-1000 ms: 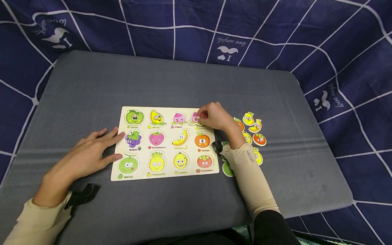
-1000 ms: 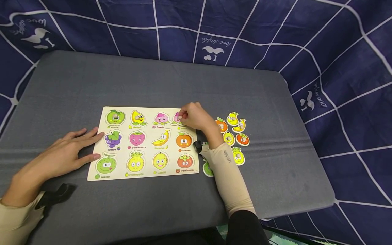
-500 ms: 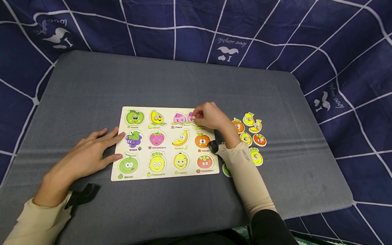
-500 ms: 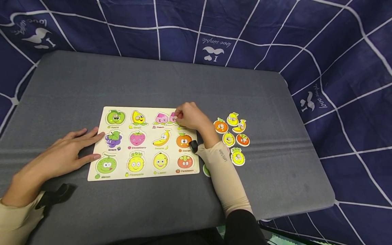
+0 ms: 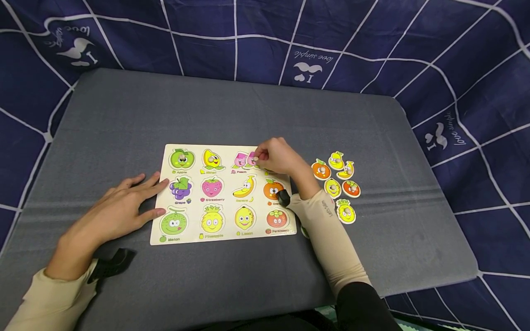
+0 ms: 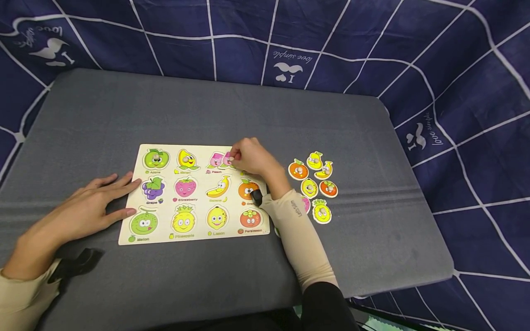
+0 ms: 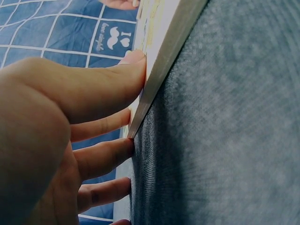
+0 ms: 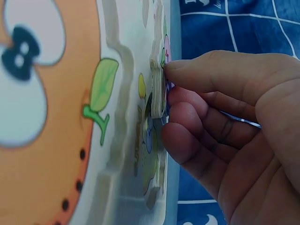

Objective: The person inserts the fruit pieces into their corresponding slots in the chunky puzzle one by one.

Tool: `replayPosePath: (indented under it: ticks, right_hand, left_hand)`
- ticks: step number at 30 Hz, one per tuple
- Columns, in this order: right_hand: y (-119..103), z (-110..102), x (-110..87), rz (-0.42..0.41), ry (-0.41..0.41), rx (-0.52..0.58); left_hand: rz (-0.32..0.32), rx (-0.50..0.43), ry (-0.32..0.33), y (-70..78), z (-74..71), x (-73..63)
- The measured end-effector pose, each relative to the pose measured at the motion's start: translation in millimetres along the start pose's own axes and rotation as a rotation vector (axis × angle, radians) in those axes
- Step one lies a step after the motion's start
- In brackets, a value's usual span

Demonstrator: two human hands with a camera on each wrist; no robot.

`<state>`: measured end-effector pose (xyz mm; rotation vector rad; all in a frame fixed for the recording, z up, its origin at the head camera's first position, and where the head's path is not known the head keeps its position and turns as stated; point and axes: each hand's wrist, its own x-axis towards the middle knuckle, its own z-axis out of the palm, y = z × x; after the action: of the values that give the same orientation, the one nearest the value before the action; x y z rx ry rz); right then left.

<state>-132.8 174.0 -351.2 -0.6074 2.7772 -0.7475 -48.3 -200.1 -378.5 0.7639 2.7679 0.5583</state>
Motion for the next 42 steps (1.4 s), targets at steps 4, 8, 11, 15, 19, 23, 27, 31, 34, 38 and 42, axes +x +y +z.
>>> replayPosePath:
  ticks: [4, 8, 11, 15, 19, 23, 27, 31, 34, 38, 42]
  right_hand:
    - [-2.4, 1.4, 2.0, 0.000, -0.001, 0.001]
    - [-4.7, 3.1, 4.1, -0.007, -0.005, 0.001]
    - [-6.5, 4.6, 6.0, -0.019, -0.006, 0.001]
    - [-9.3, 6.2, 8.6, -0.031, -0.010, 0.005]
    - [-12.7, 7.1, 10.9, -0.030, -0.018, -0.004]
    - [-15.8, 8.3, 13.6, -0.023, -0.031, -0.009]
    - [-17.7, 9.6, 15.8, -0.022, -0.037, 0.000]
    - [-18.7, 10.3, 16.8, -0.017, -0.039, 0.000]
    - [-19.1, 10.8, 17.4, -0.011, -0.042, -0.002]
    - [-19.1, 11.4, 17.8, -0.006, -0.042, -0.009]
    - [-18.7, 12.5, 18.4, -0.002, -0.040, -0.015]
  left_hand:
    - [-0.005, -0.003, -0.003, -0.2, 0.1, 0.0]
    - [-0.003, -0.003, 0.000, -0.6, 0.0, -0.3]
    - [0.006, 0.002, 0.008, -0.9, 0.0, -0.4]
    - [0.007, 0.004, 0.013, -1.0, 0.3, -0.4]
    - [0.000, 0.002, 0.009, -1.4, 0.6, -0.6]
    - [-0.001, 0.001, 0.011, -1.3, 0.5, -1.1]
    - [0.002, -0.004, 0.017, -0.9, 0.0, -1.6]
    - [0.001, -0.011, 0.011, -0.6, -0.3, -1.1]
    - [-0.003, -0.013, 0.007, -0.2, -0.5, -0.8]
    - [-0.003, -0.012, 0.009, 0.1, -0.7, -0.9]
    - [-0.003, -0.014, 0.011, 0.2, -0.7, -1.1]
